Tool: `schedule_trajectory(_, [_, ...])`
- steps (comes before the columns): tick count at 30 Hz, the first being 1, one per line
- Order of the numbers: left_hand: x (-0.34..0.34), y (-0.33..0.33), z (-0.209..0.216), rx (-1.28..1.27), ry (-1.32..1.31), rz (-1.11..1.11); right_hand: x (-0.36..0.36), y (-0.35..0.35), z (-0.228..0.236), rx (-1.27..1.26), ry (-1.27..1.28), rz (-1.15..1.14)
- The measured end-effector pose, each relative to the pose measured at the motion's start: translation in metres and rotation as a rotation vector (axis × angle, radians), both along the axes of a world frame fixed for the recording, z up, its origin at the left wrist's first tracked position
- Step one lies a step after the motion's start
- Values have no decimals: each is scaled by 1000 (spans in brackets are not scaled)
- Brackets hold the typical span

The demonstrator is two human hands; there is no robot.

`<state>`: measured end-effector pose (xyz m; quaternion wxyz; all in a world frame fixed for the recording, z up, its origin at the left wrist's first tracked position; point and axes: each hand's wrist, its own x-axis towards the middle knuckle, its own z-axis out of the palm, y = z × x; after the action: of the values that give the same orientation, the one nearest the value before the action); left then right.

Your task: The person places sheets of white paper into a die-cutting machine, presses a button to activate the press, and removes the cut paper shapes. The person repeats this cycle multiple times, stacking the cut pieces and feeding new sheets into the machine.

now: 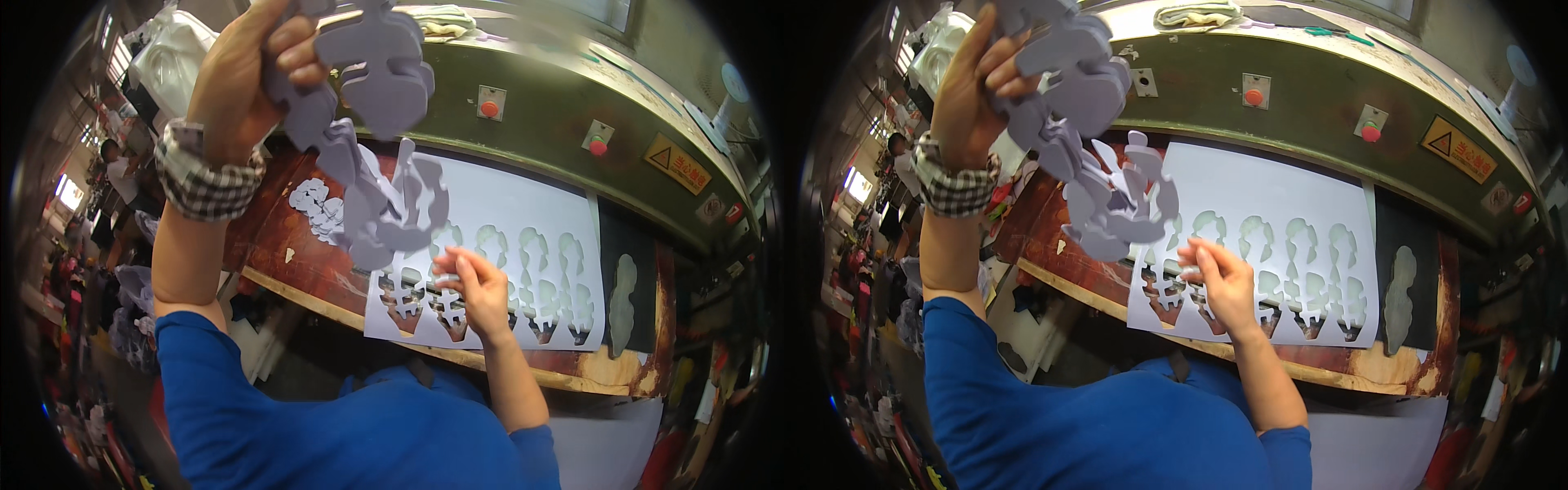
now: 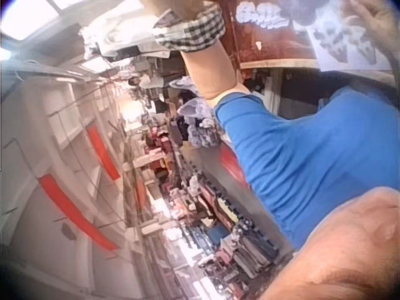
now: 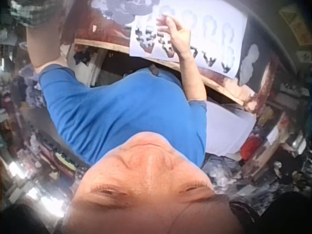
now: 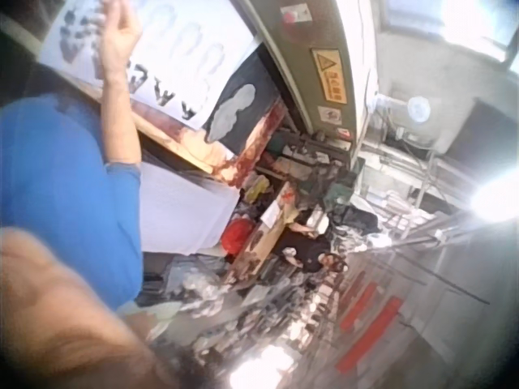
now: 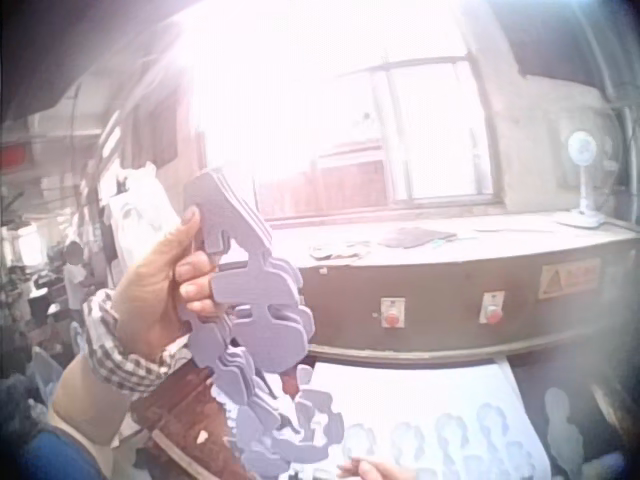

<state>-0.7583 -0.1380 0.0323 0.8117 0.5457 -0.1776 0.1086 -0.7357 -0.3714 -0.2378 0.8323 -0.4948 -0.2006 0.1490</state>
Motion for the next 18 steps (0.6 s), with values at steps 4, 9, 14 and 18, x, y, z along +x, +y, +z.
schedule_trajectory(4, [-11,-14,-10,79,-35,-89,15,18,24,148,128,136])
schedule_trajectory(9, [-26,-26,-24,109,-40,-123,-7,23,35,104,265,336])
schedule_trajectory(14, [-41,-32,-38,239,-102,30,-20,28,31,141,186,128])
schedule_trajectory(18, [-43,-33,-46,323,-201,96,-23,32,21,116,-61,-89])
